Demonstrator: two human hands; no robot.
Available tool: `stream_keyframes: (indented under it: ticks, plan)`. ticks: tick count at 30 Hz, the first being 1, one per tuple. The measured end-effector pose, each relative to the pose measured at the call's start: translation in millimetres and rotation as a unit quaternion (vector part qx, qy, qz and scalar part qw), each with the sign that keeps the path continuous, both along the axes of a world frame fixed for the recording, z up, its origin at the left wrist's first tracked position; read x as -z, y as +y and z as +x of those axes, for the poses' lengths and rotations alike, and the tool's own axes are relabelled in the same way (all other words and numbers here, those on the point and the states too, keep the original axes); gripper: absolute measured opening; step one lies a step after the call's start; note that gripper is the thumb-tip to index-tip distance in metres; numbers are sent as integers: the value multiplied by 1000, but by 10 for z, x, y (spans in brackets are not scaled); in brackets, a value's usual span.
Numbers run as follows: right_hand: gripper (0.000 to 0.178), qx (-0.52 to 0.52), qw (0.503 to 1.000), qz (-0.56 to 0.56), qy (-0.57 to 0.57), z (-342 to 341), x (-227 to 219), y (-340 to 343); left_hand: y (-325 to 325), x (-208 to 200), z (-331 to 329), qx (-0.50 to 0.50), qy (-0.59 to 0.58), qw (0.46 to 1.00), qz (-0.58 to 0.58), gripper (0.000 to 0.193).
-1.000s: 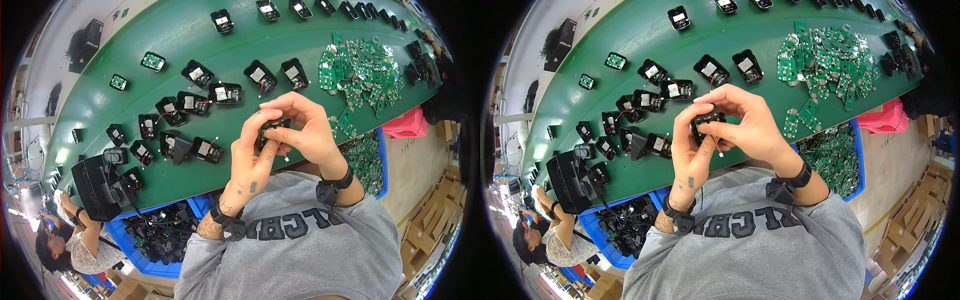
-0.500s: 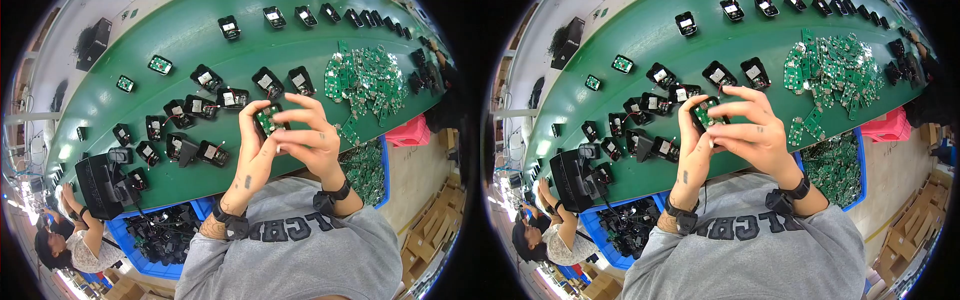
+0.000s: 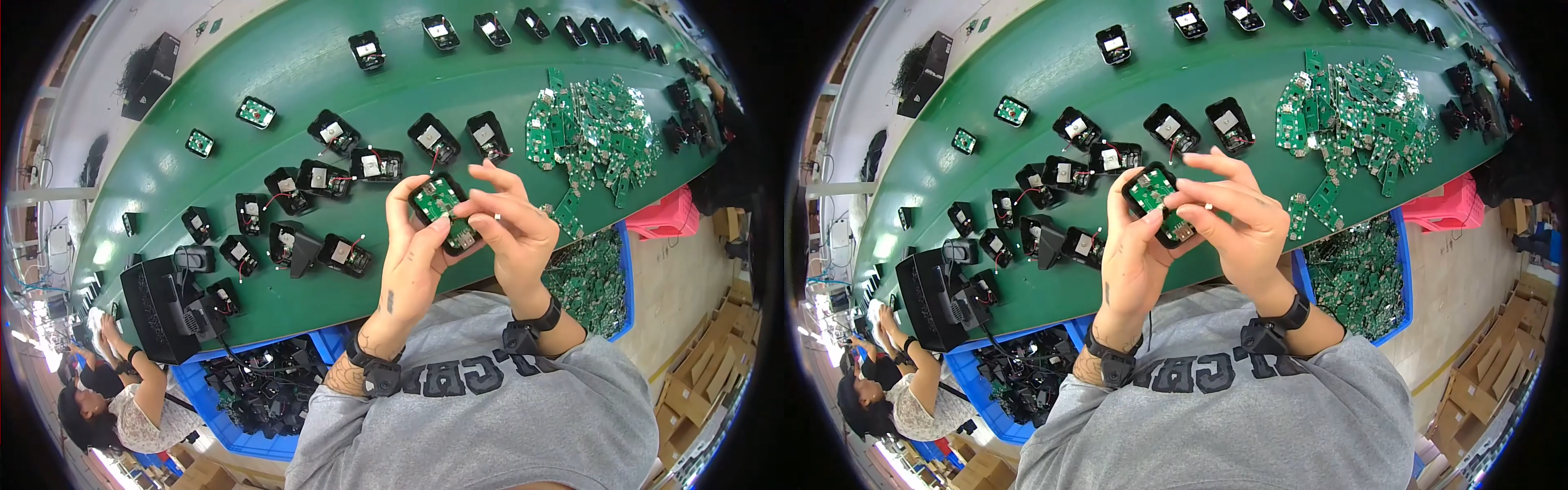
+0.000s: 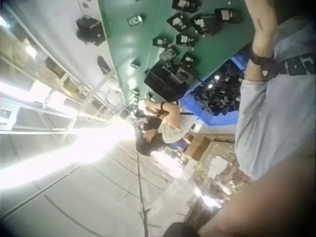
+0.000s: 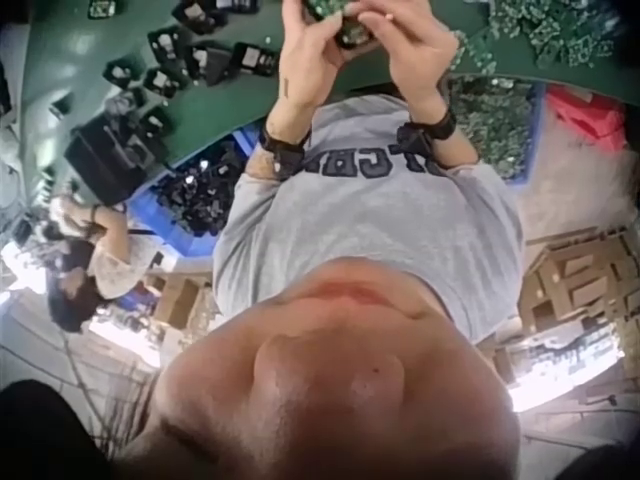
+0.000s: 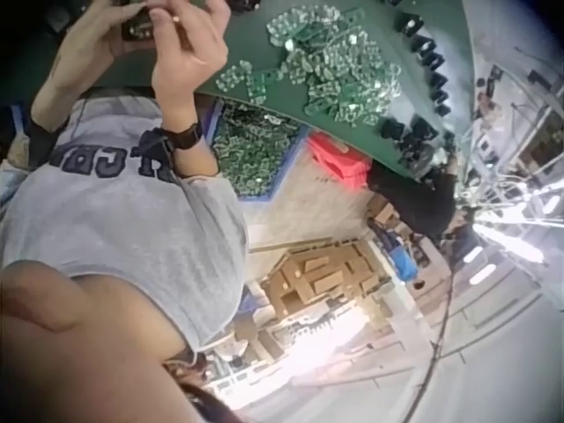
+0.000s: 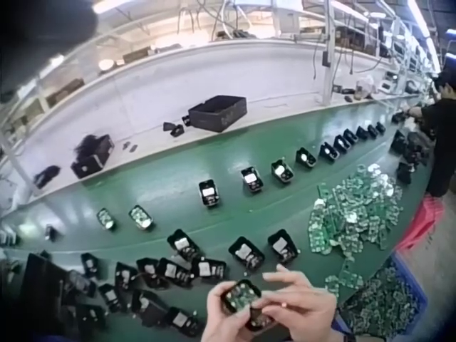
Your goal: The person gathers circuit boards from a bin and places them on the table. They pick up a plastic housing and a circuit board, fitting the board into the housing and connecting a wire by hand before placing the assembled unit back on the table.
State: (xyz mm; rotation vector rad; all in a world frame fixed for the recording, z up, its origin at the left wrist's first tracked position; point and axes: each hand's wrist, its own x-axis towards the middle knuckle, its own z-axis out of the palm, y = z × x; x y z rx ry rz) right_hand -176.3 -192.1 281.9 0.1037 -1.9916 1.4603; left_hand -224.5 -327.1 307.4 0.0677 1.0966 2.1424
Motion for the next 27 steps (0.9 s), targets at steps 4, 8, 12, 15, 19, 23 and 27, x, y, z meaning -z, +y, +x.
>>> stream_keyframes:
  ticks: [4,8,12,15,19,23,27]
  plan:
    - [30,23,986,-158,-36,24,124,-76,33,37,12,-34,29,999,20,53]
    - [28,30,951,-306,-39,-26,2,-203,33,56,13,-53,53,997,2,52]
    - [23,1,989,-146,13,-49,129,-81,61,58,42,-51,58,997,0,52]
    - [14,5,987,-158,4,-45,104,-104,60,72,43,-53,56,997,2,54]
    - [8,16,984,-176,10,-54,89,-109,47,115,5,-37,115,993,-5,57]
    - [14,23,998,-52,19,-51,-24,-5,-135,26,-151,46,108,992,-37,53]
    - [9,-6,999,24,22,-36,-170,45,-135,-20,-112,67,49,996,-9,42]
